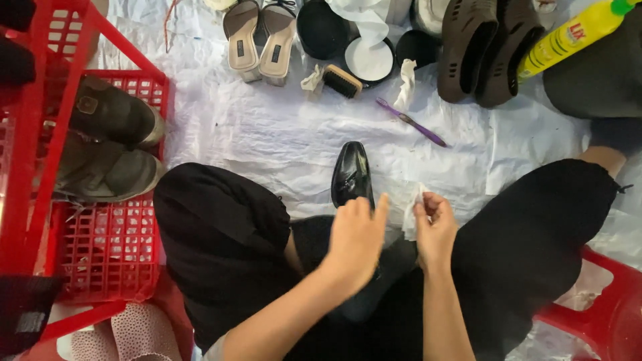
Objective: Cleaning a black high-heeled boot using a cloth and a small brush while sitting on the floor.
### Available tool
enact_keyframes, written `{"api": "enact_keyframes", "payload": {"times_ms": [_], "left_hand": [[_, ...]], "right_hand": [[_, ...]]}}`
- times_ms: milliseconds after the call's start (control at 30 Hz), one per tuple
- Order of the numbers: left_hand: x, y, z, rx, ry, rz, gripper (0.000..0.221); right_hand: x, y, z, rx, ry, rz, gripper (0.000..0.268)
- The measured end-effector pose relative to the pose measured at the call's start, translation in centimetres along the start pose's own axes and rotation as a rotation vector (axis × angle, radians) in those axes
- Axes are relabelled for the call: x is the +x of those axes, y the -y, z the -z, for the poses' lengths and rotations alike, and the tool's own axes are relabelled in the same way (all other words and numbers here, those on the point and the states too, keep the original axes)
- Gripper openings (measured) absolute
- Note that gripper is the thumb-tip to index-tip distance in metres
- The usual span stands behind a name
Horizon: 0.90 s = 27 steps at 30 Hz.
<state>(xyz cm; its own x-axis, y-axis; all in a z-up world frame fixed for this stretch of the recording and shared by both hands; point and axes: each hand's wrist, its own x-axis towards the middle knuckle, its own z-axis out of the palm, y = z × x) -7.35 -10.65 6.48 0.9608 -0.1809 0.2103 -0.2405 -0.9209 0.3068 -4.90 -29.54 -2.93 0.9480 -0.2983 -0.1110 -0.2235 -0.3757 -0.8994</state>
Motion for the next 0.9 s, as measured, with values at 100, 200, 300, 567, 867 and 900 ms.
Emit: {"api": "enact_keyframes", "payload": {"times_ms": [100,200,300,567,867,900], "left_hand": [[0.7,-3.7,-0.2,0.279,0.234,-0.053,0.069],[3.1,-7.1,2.9,0.406,0.454,-0.259,0.060],[2.0,-9.6,2.9,0.431,0.195,-0.336,0.053],[-6.2,-5.5,3.8,-0.756,-0.035,-0.461,0.023],[-4.7,6.2,0.5,-0.495,0.226,0.538,0.084],[-4.0,7.0,0.7,-0.623,0.537,0.734,0.094]], "right_hand": [[-0.5,2.6,1.4,0.130,0.063,-0.131,0.031],[-0.5,3.0,2.1,0.148,0.022,-0.256,0.027],[3.1,-6.7,1.2,0.176,0.194,-0.181,0.046],[0.6,-1.3,1.1,0.313,0.349,-0.272,0.047],[-0.8,1.5,-0.8,0.151,0.410,-0.260,0.050],[-0.9,1.4,-1.2,0.086,0.401,-0.237,0.048]]}}
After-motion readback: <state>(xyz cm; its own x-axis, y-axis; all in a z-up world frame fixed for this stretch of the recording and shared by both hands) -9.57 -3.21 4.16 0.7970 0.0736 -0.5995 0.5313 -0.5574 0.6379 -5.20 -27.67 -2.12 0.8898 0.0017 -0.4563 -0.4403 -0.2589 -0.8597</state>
